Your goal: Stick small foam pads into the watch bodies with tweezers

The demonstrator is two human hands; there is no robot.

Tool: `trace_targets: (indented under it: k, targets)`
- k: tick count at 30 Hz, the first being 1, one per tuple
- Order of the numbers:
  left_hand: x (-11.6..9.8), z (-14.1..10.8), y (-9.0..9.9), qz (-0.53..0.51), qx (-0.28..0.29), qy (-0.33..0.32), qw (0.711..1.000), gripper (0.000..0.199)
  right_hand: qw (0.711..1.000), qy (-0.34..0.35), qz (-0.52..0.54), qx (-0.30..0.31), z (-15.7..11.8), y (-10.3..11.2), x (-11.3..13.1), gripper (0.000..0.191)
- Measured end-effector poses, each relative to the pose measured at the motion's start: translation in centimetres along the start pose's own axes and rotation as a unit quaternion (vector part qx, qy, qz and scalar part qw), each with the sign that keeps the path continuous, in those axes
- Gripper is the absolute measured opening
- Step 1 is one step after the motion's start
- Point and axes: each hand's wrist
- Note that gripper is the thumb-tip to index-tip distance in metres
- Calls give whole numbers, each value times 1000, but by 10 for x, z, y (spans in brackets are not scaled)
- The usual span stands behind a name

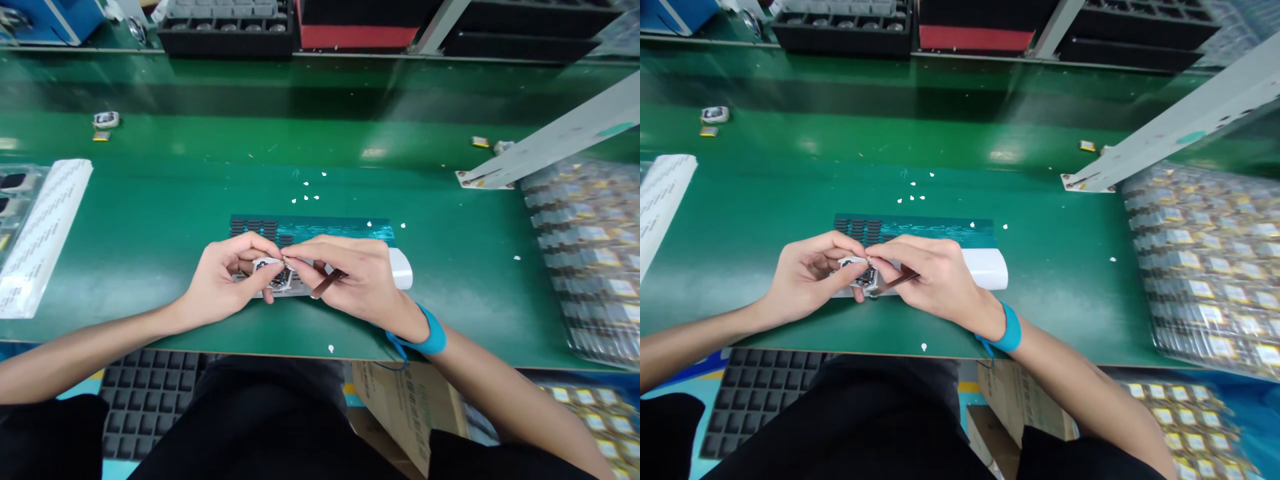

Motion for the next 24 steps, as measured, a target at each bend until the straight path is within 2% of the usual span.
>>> trace_targets:
  k: [7,12,19,22,24]
  targets:
    - [1,0,0,47,1,-31,998,6,1000,-4,1,-2,0,-1,1,9]
    - [2,0,-1,41,-3,-22,999,7,1000,10,2,21,-1,1,1,15]
    - [1,-1,-1,49,-2,-23,999,6,999,22,-43,13,0,0,-2,17]
    - [-1,-1,-2,58,-9,-24,998,5,993,-13,-112,-23,3,10,-16,15]
    - [-2,-1,-2,62,-15,-28,998,5,978,-82,-185,-52,4,24,-35,17]
Point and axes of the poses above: each hand's wrist, its own z-axis towards the middle knuckle, its own y-axis out of the back of the hand, x = y × z, and after that the axes turned 13 degrees about x, right-handed
